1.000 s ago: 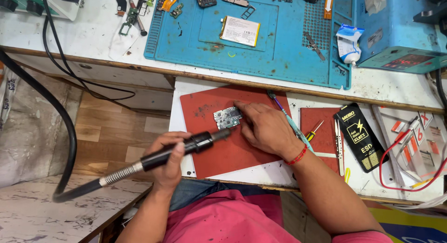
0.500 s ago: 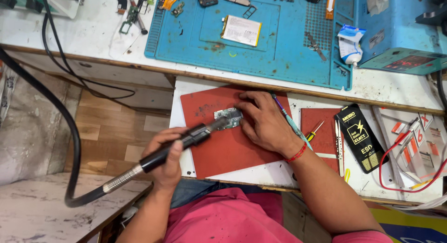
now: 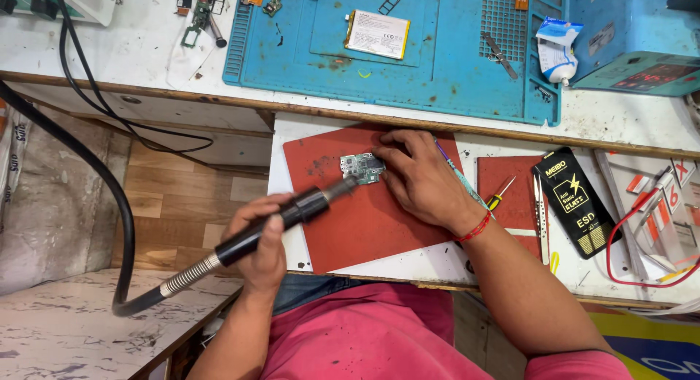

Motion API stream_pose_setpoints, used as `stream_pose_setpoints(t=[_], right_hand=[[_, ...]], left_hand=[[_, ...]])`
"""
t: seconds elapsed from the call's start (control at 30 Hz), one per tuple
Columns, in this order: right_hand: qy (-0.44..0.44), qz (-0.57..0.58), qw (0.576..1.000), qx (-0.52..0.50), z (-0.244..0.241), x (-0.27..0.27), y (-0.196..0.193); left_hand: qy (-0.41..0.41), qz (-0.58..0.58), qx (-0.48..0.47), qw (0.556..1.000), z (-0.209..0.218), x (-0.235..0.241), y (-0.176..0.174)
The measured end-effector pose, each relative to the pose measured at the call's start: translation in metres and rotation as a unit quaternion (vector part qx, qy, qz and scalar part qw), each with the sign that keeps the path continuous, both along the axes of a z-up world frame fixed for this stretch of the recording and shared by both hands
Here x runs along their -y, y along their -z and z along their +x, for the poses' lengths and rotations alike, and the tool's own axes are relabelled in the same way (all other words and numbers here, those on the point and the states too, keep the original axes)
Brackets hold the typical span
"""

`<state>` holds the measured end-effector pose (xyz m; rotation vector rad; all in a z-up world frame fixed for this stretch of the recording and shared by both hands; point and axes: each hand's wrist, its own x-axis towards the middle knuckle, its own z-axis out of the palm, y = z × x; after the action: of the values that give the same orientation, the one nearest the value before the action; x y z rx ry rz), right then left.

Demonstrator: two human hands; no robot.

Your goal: The person uses a hot air gun to heat a small circuit board on a red mat, then scrapes the surface with a metal tool. The person repeatedly scrapes and repositions the board while working at a cluttered electronics repair bench.

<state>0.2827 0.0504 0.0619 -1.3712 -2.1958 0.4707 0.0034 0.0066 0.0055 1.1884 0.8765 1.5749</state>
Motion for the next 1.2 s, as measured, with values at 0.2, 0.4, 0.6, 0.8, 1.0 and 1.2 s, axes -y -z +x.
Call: stream_pose_setpoints(t=[0.2, 0.4, 0.6, 0.8, 1.0, 1.2], right_hand=[[-0.004, -0.008, 1.000, -0.005, -0.0004, -0.0001, -0.0014], [-0.007, -0.003, 1.000, 0.004, -0.0003, 0.0003, -0.0016], [-0.011, -0.005, 1.000, 0.001, -0.0004, 0.0018, 0.0001], [-0.006, -0.013, 1.000, -0.006, -0.0002, 0.0012, 0.0005], [-0.012, -0.017, 1.000, -0.002, 0.0000, -0.0011, -0.0006], [-0.010, -0.015, 1.000, 0.005, 0.0000, 0.0010, 0.0002]], left_hand=[[0.019, 0.033, -0.107, 0.994, -0.0013, 0.0014, -0.0008], [-0.006, 0.011, -0.068, 0.998, 0.0010, -0.0043, 0.0042], [-0.032, -0.019, -0.042, 0.998, -0.0014, -0.0036, 0.0017], [-0.064, -0.007, -0.049, 0.997, 0.0019, -0.0024, -0.0025], [-0.040, 0.002, -0.040, 0.998, 0.0021, -0.0010, -0.0002], [0.018, 0.026, -0.032, 0.999, 0.0003, -0.0011, 0.0010]])
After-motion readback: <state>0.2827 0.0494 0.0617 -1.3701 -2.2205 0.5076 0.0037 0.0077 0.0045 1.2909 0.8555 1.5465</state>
